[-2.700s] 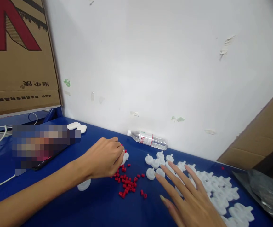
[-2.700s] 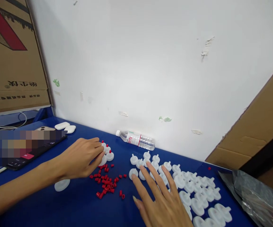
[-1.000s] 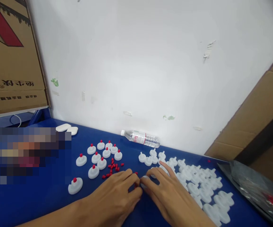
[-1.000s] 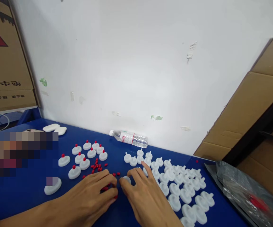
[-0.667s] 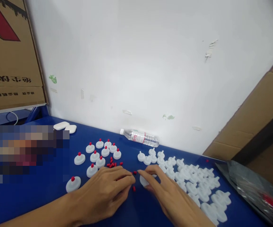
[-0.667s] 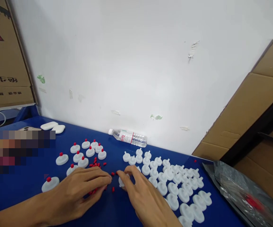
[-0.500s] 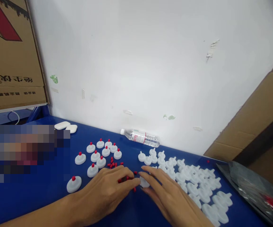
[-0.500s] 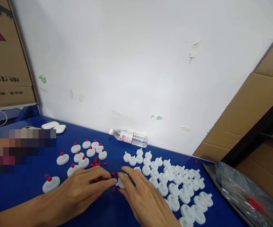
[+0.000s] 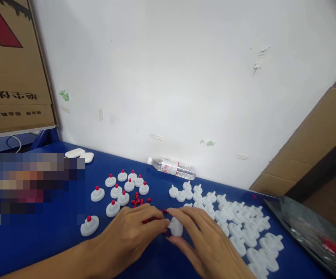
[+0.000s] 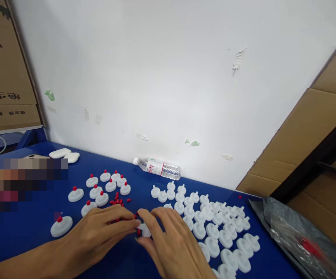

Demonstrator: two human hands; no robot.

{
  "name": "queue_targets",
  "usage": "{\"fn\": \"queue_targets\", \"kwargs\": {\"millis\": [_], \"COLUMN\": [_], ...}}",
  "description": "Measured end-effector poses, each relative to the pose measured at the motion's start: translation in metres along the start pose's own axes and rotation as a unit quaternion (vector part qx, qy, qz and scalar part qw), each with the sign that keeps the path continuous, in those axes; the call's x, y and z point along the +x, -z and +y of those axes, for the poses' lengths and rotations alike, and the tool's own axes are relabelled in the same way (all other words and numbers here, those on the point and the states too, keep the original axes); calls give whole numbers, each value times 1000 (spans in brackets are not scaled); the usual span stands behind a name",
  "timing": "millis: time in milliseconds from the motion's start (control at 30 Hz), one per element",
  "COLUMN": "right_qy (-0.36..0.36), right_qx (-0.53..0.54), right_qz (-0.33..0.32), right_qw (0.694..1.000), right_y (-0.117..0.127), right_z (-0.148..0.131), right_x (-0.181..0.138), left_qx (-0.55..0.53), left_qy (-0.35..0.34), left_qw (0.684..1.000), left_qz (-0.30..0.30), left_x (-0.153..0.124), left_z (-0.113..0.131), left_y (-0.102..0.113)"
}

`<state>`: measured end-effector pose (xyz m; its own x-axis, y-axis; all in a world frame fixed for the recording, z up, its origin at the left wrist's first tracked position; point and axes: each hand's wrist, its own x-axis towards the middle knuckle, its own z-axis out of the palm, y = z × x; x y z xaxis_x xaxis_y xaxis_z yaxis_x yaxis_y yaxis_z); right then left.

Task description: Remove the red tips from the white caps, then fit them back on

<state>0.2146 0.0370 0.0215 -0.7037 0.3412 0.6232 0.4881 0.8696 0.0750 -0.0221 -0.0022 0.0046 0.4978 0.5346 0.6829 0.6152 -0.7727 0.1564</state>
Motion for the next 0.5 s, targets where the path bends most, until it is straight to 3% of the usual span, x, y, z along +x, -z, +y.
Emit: {"fn": "queue_targets", "kwargs": {"millis": [233, 500], "right_qy": [6, 42], "right_qx": [16, 20], "right_qz": [46, 90], "right_qw": [999, 995], "right_y": [-3, -6], "right_z": [-11, -7], "right_x": [-5, -12], "left_qx": [3, -14], "left_qy": [40, 26], "left_qw": [999, 1000], "left_qz": [6, -6], "left_x": [1, 0], "left_z": [-3, 7], "left_y": [-5, -1]}}
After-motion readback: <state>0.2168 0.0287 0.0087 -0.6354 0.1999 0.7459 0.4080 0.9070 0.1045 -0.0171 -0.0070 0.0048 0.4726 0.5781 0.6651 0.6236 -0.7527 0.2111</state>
